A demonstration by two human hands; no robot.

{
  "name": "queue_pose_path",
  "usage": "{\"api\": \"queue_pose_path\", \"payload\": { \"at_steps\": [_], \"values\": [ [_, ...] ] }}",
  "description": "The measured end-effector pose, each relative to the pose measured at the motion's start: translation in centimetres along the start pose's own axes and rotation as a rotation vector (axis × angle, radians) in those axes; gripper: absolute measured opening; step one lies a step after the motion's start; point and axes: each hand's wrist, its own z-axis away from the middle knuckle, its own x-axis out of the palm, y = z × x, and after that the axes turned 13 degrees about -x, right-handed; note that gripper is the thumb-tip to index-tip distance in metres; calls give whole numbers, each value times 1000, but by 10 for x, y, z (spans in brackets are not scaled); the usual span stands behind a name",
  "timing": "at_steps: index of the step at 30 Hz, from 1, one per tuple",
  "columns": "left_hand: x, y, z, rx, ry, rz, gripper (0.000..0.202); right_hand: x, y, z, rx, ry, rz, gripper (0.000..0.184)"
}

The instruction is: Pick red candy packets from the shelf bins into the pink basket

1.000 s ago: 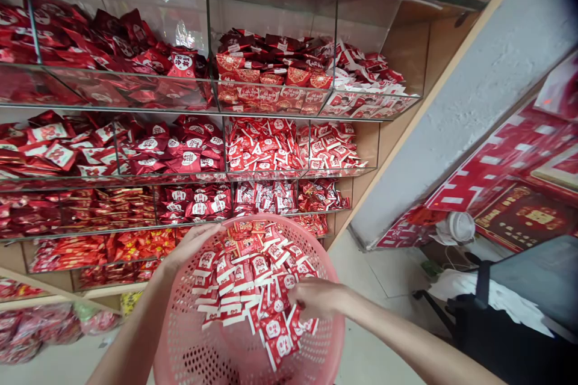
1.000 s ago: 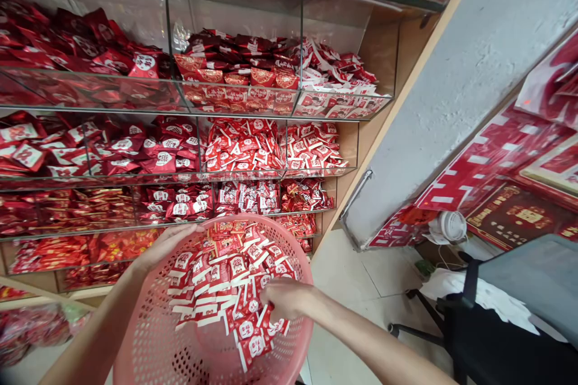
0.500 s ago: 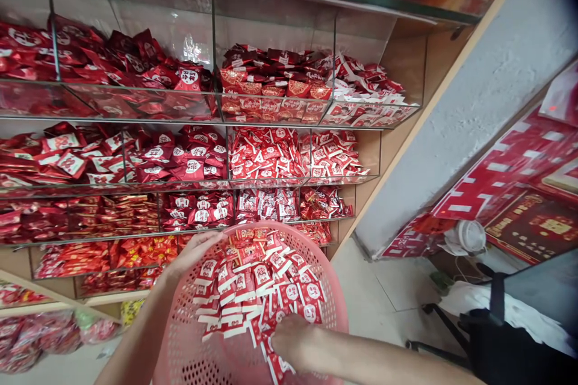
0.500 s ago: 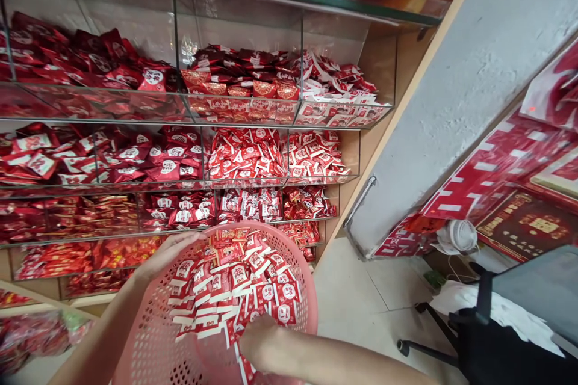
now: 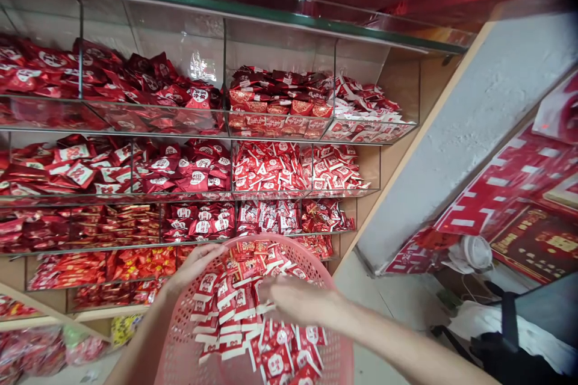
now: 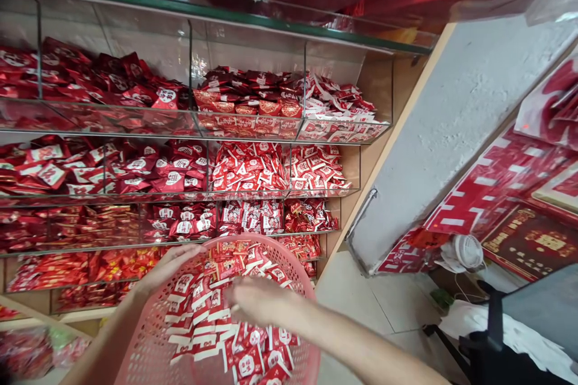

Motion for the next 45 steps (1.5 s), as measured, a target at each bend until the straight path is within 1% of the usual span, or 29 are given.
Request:
{"api": "queue_pose_path", "payload": {
  "at_steps": [2, 3, 5, 6, 7, 9, 11, 12, 15, 18, 21, 23, 26, 28, 31, 33, 35, 37, 39, 40, 42, 45],
  "values": [
    [0, 2, 1, -2, -5, -3, 37, -45, 8, -9, -55, 261, 89, 13],
    [1, 3, 2, -9, -7, -4, 36, -65, 14, -15, -54, 386, 111, 14],
    [1, 5, 3, -19, -3, -11, 36, -99, 29, -29, -36, 604, 147, 12],
    [1, 5, 3, -19, 4, -20, 36, -113, 37, -38, -11, 681, 149, 11],
    [1, 4, 3, -14, 12, -31, 37, -124, 45, -47, 22, 747, 130, 10],
    [1, 2, 2, 2, 25, -55, 38, -140, 61, -66, 100, 865, 52, 11],
    [0, -1, 0, 16, 26, -71, 39, -147, 73, -87, 188, 936, -11, 17],
    [0, -2, -1, 21, 25, -73, 39, -149, 77, -97, 233, 947, -25, 22],
    [-1, -3, -2, 26, 25, -78, 39, -150, 81, -122, 354, 915, -17, 36],
    [0, 0, 0, 6, 24, -67, 38, -148, 77, -139, 451, 878, -7, 46],
    [1, 3, 2, -22, 22, -43, 37, -146, 71, -147, 494, 874, -49, 43],
    [1, 3, 2, -26, 19, -37, 36, -144, 69, -148, 502, 886, -117, 39],
    [0, 1, 1, -18, 7, -41, 36, -141, 70, -145, 490, 945, -260, 35],
    [0, 0, 1, -17, 2, -46, 37, -140, 71, -139, 453, 994, -355, 35],
    [-1, 1, 1, -18, -2, -55, 38, -138, 71, -126, 361, 1045, -472, 39],
    [0, 2, 1, -12, 2, -68, 39, -136, 69, -112, 280, 1070, -506, 40],
    [0, 2, 1, -8, 12, -80, 40, -131, 66, -93, 185, 1095, -430, 38],
    [1, 2, 0, -2, 15, -84, 41, -123, 62, -70, 89, 1093, -252, 34],
    [1, 1, -1, 9, 14, -84, 41, -112, 56, -46, 15, 1041, -85, 28],
    [1, 1, -1, 16, 18, -90, 41, -105, 53, -34, -9, 999, -39, 25],
    [1, 0, -2, 18, 24, -105, 40, -90, 49, -12, -33, 917, -15, 21],
    [1, 1, -2, 10, 21, -124, 39, -65, 46, 13, -29, 821, -37, 21]
  ]
}}
